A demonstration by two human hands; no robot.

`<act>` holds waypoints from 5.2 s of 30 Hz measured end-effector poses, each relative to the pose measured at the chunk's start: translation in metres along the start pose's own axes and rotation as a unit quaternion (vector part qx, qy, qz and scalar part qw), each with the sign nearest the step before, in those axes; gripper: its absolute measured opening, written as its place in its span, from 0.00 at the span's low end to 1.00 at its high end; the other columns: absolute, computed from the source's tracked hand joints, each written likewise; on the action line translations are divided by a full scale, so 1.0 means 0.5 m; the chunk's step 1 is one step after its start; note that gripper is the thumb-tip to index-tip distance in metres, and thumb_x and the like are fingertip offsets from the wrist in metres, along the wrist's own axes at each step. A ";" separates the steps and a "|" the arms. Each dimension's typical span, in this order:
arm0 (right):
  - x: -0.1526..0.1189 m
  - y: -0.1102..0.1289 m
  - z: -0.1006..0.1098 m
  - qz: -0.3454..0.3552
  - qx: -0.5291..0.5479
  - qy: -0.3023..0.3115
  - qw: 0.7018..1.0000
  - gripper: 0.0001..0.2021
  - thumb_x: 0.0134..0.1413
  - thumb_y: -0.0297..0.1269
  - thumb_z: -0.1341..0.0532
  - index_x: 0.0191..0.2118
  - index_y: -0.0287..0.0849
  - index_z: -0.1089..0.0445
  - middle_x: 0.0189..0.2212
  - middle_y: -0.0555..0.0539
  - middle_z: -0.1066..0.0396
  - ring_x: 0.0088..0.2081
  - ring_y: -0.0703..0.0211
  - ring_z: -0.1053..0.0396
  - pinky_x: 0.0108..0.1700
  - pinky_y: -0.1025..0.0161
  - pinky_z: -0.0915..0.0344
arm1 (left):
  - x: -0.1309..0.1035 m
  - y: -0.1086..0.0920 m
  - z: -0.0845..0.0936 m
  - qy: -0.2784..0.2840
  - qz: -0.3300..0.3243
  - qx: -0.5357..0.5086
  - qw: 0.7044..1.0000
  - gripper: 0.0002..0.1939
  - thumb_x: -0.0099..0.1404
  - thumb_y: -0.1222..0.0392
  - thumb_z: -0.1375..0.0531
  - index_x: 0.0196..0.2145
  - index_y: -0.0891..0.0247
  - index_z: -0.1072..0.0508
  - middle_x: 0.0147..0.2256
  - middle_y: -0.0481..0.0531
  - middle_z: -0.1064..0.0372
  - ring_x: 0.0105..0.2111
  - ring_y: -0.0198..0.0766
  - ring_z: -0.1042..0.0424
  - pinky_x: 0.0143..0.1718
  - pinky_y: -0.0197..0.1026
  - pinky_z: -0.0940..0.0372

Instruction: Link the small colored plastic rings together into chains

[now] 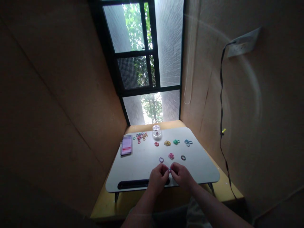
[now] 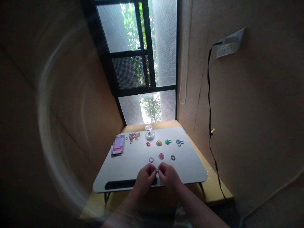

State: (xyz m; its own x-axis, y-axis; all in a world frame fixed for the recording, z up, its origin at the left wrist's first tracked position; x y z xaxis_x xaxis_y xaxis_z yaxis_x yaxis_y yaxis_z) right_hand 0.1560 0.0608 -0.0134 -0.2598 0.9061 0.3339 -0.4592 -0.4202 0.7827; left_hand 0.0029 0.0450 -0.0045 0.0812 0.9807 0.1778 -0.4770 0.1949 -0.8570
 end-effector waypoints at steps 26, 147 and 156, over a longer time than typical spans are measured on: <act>0.002 -0.013 0.000 -0.008 0.063 -0.006 0.998 0.05 0.54 0.34 0.44 0.28 0.43 0.37 0.22 0.54 0.38 0.25 0.63 0.39 0.28 0.67 0.43 | 0.002 -0.008 0.002 0.002 0.011 -0.031 0.999 0.11 0.65 0.55 0.47 0.36 0.61 0.27 0.27 0.47 0.27 0.28 0.35 0.29 0.31 0.36 0.39; -0.006 -0.018 0.013 -0.031 0.052 -0.041 0.997 0.14 0.48 0.30 0.45 0.40 0.40 0.27 0.29 0.48 0.25 0.23 0.65 0.36 0.27 0.67 0.39 | 0.000 0.009 -0.011 -0.014 -0.010 -0.035 0.999 0.11 0.60 0.56 0.38 0.38 0.64 0.24 0.28 0.49 0.26 0.26 0.33 0.29 0.28 0.33 0.37; 0.000 0.000 0.014 -0.017 0.010 -0.014 1.000 0.08 0.51 0.36 0.41 0.33 0.41 0.26 0.25 0.49 0.27 0.22 0.65 0.36 0.26 0.67 0.41 | -0.005 0.008 -0.010 -0.027 -0.022 -0.034 0.999 0.10 0.60 0.57 0.38 0.38 0.63 0.27 0.28 0.47 0.28 0.25 0.31 0.31 0.27 0.32 0.38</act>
State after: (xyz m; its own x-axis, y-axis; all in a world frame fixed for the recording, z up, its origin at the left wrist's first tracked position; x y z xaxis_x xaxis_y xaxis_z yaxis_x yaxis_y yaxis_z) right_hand 0.1620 0.0611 -0.0096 -0.2203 0.9211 0.3210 -0.4496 -0.3879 0.8046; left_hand 0.0051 0.0433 -0.0108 0.0530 0.9694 0.2396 -0.4139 0.2397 -0.8782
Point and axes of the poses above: each hand's wrist, its own x-axis towards the middle knuckle, its own z-axis out of the back of the hand, y = z × x, the point moved 3 cm from there along x, towards the middle knuckle
